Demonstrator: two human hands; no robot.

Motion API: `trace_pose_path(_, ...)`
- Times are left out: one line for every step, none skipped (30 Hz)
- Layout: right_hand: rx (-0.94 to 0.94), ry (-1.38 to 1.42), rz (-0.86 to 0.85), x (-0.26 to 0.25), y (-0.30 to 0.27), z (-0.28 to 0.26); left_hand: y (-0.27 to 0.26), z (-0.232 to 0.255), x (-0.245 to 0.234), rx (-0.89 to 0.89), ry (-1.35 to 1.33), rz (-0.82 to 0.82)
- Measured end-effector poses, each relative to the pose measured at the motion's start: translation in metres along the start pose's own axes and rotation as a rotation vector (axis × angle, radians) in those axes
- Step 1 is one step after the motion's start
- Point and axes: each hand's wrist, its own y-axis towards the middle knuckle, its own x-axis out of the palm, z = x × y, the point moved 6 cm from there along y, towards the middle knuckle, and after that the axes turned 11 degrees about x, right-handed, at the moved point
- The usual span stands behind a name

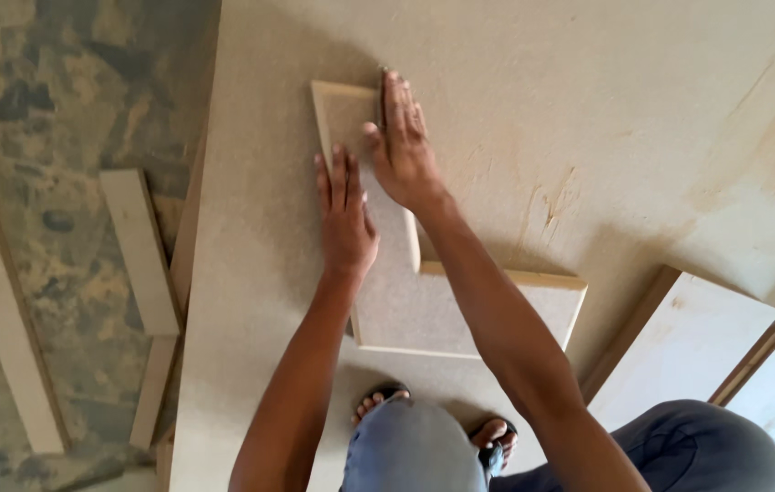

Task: The person uses a piece of sandpaper to smooth the edges and surfaces of two L-shaped wooden pieces placed on a larger board on the floor.

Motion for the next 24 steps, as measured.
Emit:
trace_pose_path(0.007,-0.013,-0.007,0.000,0.000,0.001,0.000,0.001,-0.001,0.022,0.027,0.015)
trace_pose_path(0.020,-0.032,-0.023,-0.001,-0.024,0.000,0.001,0.003,-0.001,0.044,0.054,0.030)
trace_pose_path(0.032,-0.050,-0.030,-0.004,-0.063,-0.005,0.005,0.003,-0.003,0.075,0.083,0.045)
trace_pose_path(0.043,-0.067,-0.038,-0.005,-0.083,-0.008,0.007,0.002,-0.002,0.064,0.076,0.037)
trace_pose_path(0.051,-0.070,-0.044,-0.003,-0.082,-0.007,0.007,0.002,-0.002,0.050,0.070,0.029)
trace_pose_path(0.059,-0.072,-0.051,-0.002,-0.081,-0.005,0.006,0.002,-0.001,0.037,0.065,0.020)
trace_pose_path(0.068,-0.075,-0.057,-0.001,-0.083,-0.003,0.002,0.003,-0.002,0.033,0.075,0.007)
trace_pose_path(0.041,-0.039,-0.035,0.002,-0.068,-0.002,-0.002,0.005,-0.004,0.029,0.086,-0.007)
trace_pose_path(0.001,-0.007,0.001,0.005,-0.030,-0.001,0.004,0.005,-0.003,0.038,0.097,-0.006)
trace_pose_path(-0.040,0.026,0.035,0.002,-0.003,-0.001,0.009,0.004,-0.002,0.041,0.087,-0.012)
trace_pose_path(-0.029,0.020,0.024,0.002,0.001,0.000,0.005,0.005,-0.002,0.025,0.077,-0.028)
trace_pose_path(-0.019,0.015,0.013,0.002,0.004,0.003,0.003,0.004,-0.001,0.009,0.067,-0.044)
trace_pose_path(-0.006,0.010,0.007,0.003,0.008,0.004,0.005,0.004,-0.002,0.037,0.089,-0.015)
trace_pose_path(0.006,-0.016,0.002,0.003,-0.009,0.004,0.008,0.004,-0.003,0.065,0.112,0.014)
trace_pose_path(0.028,-0.043,-0.006,0.002,-0.046,0.003,0.007,0.006,-0.004,0.089,0.130,0.035)
trace_pose_path(0.050,-0.070,-0.015,0.001,-0.067,0.003,0.004,0.006,-0.003,0.078,0.117,0.029)
trace_pose_path(0.021,-0.053,0.007,0.002,-0.064,0.002,0.006,0.006,-0.003,0.071,0.107,0.029)
trace_pose_path(-0.009,-0.037,0.030,0.001,-0.061,0.001,0.008,0.006,-0.004,0.065,0.097,0.030)
trace_pose_path(-0.033,-0.024,0.046,0.000,-0.065,0.000,0.004,0.007,-0.004,0.052,0.111,0.000)
trace_pose_path(-0.025,-0.013,0.035,0.002,-0.055,0.003,0.000,0.008,-0.005,0.039,0.125,-0.030)
trace_pose_path(-0.033,-0.004,0.034,0.004,-0.023,0.004,0.006,0.007,-0.004,0.036,0.144,-0.044)
trace_pose_path(-0.041,0.005,0.033,0.003,0.001,0.005,0.013,0.005,-0.003,0.032,0.113,-0.042)
trace_pose_path(-0.031,0.008,0.013,0.003,0.002,0.006,0.009,0.005,-0.003,0.010,0.082,-0.054)
trace_pose_path(-0.021,0.012,-0.008,0.003,0.001,0.008,0.004,0.004,-0.002,-0.011,0.050,-0.066)
